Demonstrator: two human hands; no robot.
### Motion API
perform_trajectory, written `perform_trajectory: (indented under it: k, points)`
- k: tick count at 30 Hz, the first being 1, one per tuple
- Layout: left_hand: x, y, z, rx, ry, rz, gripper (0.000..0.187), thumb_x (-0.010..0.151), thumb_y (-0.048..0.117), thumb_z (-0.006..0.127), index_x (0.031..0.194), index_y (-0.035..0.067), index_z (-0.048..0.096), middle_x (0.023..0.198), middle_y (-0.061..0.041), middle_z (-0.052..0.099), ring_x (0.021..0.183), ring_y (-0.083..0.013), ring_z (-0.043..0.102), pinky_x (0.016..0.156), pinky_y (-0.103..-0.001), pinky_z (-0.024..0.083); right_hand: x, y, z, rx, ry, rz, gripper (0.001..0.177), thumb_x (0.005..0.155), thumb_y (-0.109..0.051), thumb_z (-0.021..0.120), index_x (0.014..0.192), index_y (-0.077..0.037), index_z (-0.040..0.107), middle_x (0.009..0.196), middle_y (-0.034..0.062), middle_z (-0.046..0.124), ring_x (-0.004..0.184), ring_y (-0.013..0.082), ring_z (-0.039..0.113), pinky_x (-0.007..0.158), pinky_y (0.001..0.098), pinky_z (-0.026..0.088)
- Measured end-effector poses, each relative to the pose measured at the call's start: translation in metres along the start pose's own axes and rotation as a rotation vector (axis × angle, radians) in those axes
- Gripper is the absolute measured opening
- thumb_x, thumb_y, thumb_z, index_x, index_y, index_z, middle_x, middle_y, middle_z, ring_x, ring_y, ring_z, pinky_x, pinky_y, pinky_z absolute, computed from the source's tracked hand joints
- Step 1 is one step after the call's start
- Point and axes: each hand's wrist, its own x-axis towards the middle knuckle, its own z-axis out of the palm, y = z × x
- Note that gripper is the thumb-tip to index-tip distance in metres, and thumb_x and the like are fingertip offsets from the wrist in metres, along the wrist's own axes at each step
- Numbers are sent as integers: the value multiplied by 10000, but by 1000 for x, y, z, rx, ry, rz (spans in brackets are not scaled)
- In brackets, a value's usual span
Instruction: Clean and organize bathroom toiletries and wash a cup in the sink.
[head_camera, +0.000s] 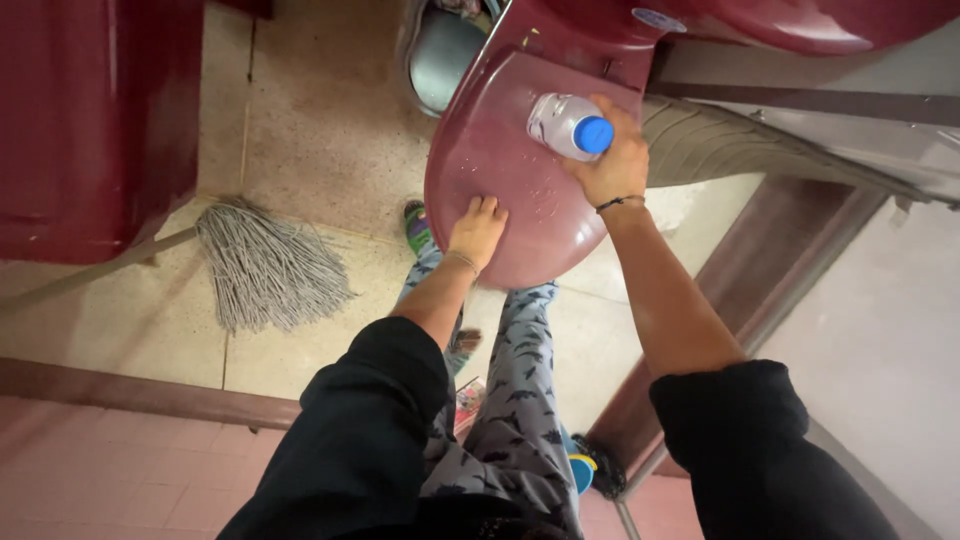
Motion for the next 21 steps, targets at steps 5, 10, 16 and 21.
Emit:
perform_trajectory:
  k: [5, 10, 16, 21]
  points:
    - [14, -7, -32, -594, 107, -273, 161, 998, 98, 549, 1102, 73, 670, 1154, -159, 622, 1020, -326, 613, 809, -411, 571, -3, -3, 1, 14, 2, 35, 813, 620, -118, 942, 1365, -97, 620, 1293, 159, 684, 1189, 365, 660, 1027, 426, 538]
    - [107, -46, -125, -424, 530, -235, 332, 854, -24, 702, 1176, 35, 650, 1194, -132, 606, 1036, -260, 646, 893, -355, 559, -1, -7, -1, 3, 0, 85, 802, 626, -121, 933, 1366, -111, 626, 1274, 152, 688, 1172, 364, 662, 1018, 421, 536]
    - [168, -80, -150, -669, 550, -192, 563, 720, -99, 818, 1229, -12, 593, 1227, -151, 579, 1064, -286, 649, 884, -330, 592, 0, -11, -1, 21, 0, 142, 790, 631, -105, 912, 1368, -130, 629, 1274, 150, 691, 1177, 356, 668, 1019, 412, 538]
    - [124, -96, -100, -638, 488, -338, 545, 772, -126, 700, 1286, 9, 580, 1284, -143, 562, 1099, -290, 657, 934, -364, 561, -1, -12, 1, 26, -1, 129, 822, 593, -90, 923, 1359, -117, 627, 1281, 173, 677, 1180, 366, 653, 1011, 417, 528]
